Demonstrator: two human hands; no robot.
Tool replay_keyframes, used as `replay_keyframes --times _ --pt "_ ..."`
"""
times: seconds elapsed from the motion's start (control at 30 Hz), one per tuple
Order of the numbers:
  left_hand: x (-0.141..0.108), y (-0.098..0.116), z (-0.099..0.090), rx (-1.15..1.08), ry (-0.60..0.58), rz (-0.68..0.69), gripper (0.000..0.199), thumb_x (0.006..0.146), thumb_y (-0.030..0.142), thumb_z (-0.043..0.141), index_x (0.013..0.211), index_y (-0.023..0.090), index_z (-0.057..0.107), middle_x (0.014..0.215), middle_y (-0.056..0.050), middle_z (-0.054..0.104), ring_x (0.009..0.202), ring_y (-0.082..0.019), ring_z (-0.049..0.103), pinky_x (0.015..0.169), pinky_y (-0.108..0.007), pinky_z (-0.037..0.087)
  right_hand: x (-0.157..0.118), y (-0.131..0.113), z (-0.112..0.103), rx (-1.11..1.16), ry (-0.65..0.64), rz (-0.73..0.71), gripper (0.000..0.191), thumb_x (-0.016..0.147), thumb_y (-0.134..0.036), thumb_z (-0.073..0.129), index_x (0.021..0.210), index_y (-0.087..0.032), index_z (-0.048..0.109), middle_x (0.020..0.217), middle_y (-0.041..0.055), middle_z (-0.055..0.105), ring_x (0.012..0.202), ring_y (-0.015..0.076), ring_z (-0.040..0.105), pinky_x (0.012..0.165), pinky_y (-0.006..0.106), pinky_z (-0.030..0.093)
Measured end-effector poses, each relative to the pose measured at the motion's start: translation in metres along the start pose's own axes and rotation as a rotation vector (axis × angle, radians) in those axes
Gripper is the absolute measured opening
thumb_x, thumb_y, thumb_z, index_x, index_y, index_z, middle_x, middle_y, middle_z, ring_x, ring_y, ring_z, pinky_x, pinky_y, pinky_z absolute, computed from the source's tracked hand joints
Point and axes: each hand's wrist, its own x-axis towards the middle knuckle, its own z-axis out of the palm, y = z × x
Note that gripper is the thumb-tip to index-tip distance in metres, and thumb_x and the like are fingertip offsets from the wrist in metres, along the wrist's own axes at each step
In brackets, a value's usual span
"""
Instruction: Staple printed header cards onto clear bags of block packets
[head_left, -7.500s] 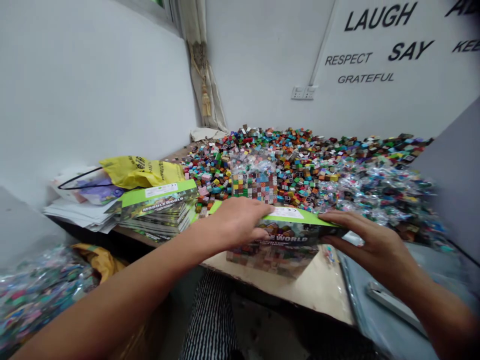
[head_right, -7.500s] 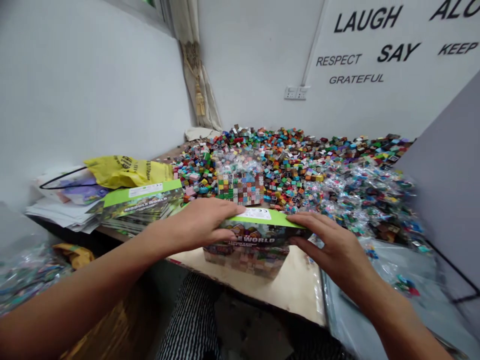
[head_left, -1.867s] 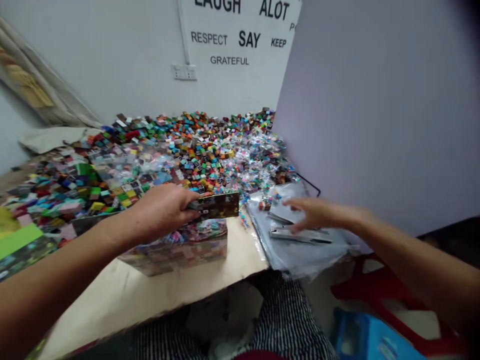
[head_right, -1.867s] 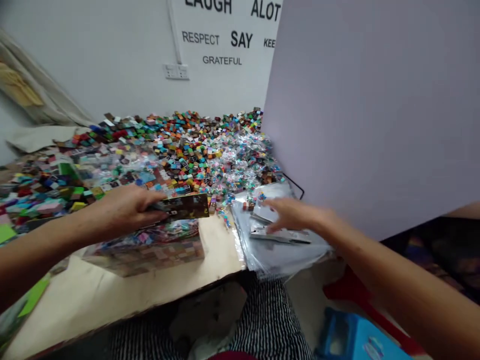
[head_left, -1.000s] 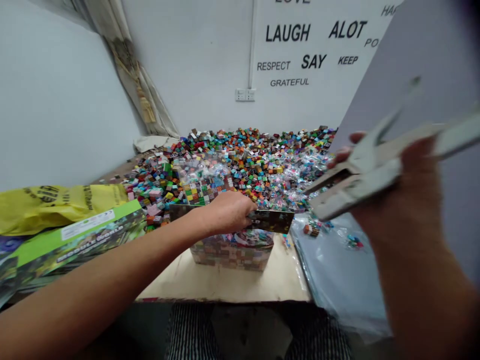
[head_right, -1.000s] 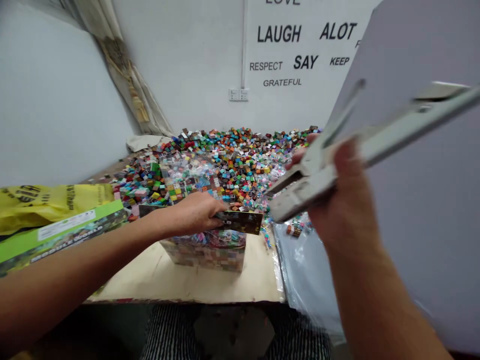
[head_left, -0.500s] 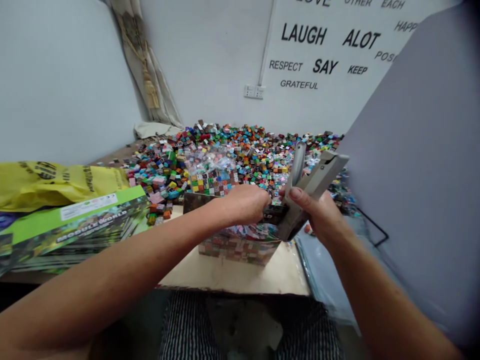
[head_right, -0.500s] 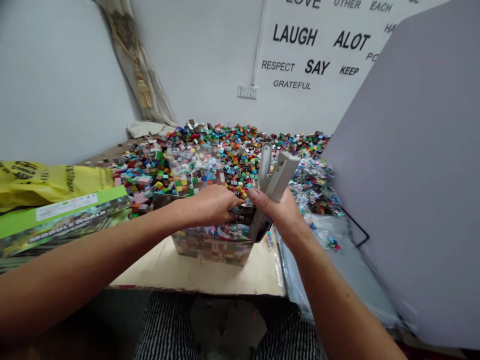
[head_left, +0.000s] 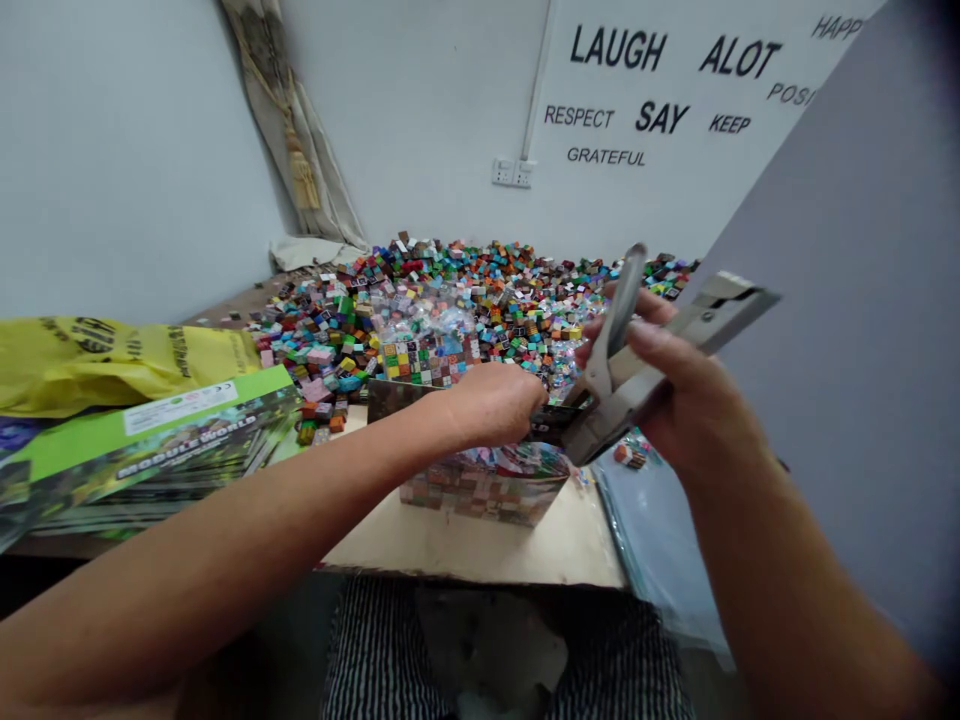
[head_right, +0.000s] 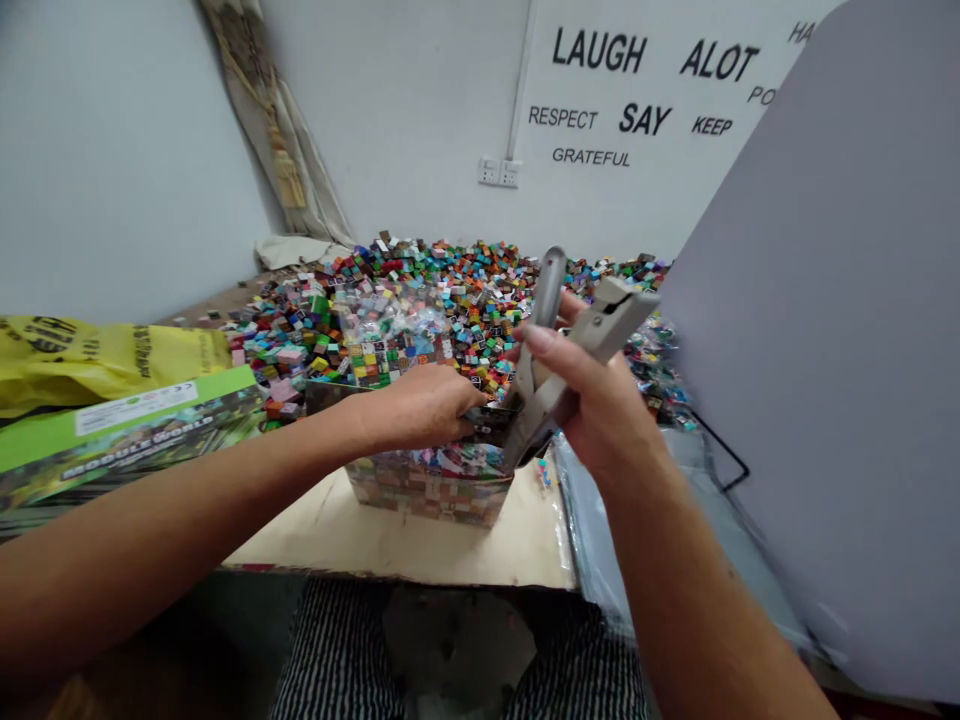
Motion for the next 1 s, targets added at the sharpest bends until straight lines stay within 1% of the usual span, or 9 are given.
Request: replay_keyframes --times 0.07,0.13,0.23,0.37,0.5,0.63,0.8,0.9,1.0 --pt "0.0 -0.001 0.0 0.012 -0.002 0.003 0.026 0.08 0.017 0.058 0.103 0.018 0.071 0.095 -0.013 0.072 0.082 -0.026 0.064 0.069 -0.033 0.046 0.001 -0.008 -0.001 0.007 0.033 -0.064 0.048 0.055 -0.038 0.082 0.098 -0.027 0.063 0.086 0.0004 0.063 0.073 0.0173 0.062 0.061 0.031 0.055" --pt "0.001 -0.002 0.001 0.019 -0.004 0.005 0.027 0.08 0.017 0.058 0.103 0.018 0.071 0.095 -0.014 0.072 0.082 -0.027 0.064 0.068 -0.034 0.046 0.002 -0.008 -0.002 -0.005 0.044 -0.094 0.048 0.056 -0.038 0.082 0.098 -0.027 0.062 0.085 0.0001 0.062 0.073 0.0171 0.062 0.061 0.03 0.054" --pt "0.002 -0.003 0.002 0.015 0.003 0.007 0.031 0.08 0.018 0.057 0.108 0.019 0.07 0.098 -0.014 0.073 0.082 -0.027 0.064 0.067 -0.034 0.045 0.001 0.006 -0.004 -0.051 0.015 -0.057 0.048 0.063 -0.04 0.081 0.103 -0.025 0.061 0.084 0.0003 0.061 0.074 0.0163 0.062 0.057 0.027 0.051" --pt "0.001 -0.002 0.002 0.023 0.007 0.003 0.031 0.081 0.018 0.056 0.108 0.019 0.07 0.098 -0.013 0.073 0.081 -0.025 0.063 0.067 -0.034 0.044 0.0 0.026 -0.003 -0.128 -0.016 -0.113 0.039 0.071 -0.041 0.076 0.102 -0.024 0.06 0.086 -0.0004 0.06 0.078 0.0155 0.06 0.065 0.028 0.05" --pt "0.0 0.0 0.001 0.019 0.01 0.006 0.027 0.08 0.017 0.056 0.102 0.017 0.071 0.098 -0.014 0.072 0.081 -0.027 0.064 0.065 -0.034 0.044 -0.001 0.026 -0.003 -0.131 -0.012 -0.103 0.036 0.071 -0.038 0.075 0.1 -0.025 0.06 0.088 -0.0006 0.06 0.08 0.0162 0.06 0.069 0.03 0.049" --pt "0.0 0.0 0.003 0.004 0.026 -0.002 0.027 0.078 0.015 0.056 0.101 0.018 0.071 0.097 -0.014 0.072 0.08 -0.026 0.063 0.067 -0.035 0.044 -0.002 0.025 -0.002 -0.149 -0.011 -0.118 0.037 0.069 -0.039 0.076 0.099 -0.025 0.06 0.088 -0.0009 0.06 0.079 0.0163 0.059 0.065 0.029 0.048" --pt "-0.001 -0.001 0.005 0.013 0.049 0.015 0.025 0.079 0.017 0.057 0.099 0.018 0.071 0.095 -0.013 0.072 0.079 -0.025 0.062 0.065 -0.034 0.043 0.0 0.034 -0.001 -0.173 0.044 -0.177 0.034 0.068 -0.039 0.078 0.09 -0.023 0.057 0.082 -0.0022 0.06 0.073 0.0148 0.057 0.061 0.028 0.045" --pt "-0.002 0.001 0.004 0.03 0.034 0.025 0.023 0.079 0.018 0.057 0.097 0.017 0.071 0.092 -0.014 0.071 0.077 -0.025 0.062 0.063 -0.033 0.041 0.004 0.035 0.0 -0.229 0.109 -0.227 0.033 0.068 -0.04 0.079 0.081 -0.022 0.055 0.071 -0.0026 0.057 0.064 0.0141 0.055 0.056 0.028 0.042" --pt "-0.004 0.003 0.003 0.044 0.032 0.027 0.021 0.079 0.018 0.056 0.095 0.016 0.07 0.085 -0.012 0.07 0.074 -0.023 0.061 0.061 -0.032 0.039 0.009 0.035 0.002 -0.297 0.173 -0.229 0.034 0.067 -0.044 0.079 0.077 -0.023 0.055 0.064 -0.0023 0.055 0.057 0.0138 0.051 0.051 0.029 0.039"
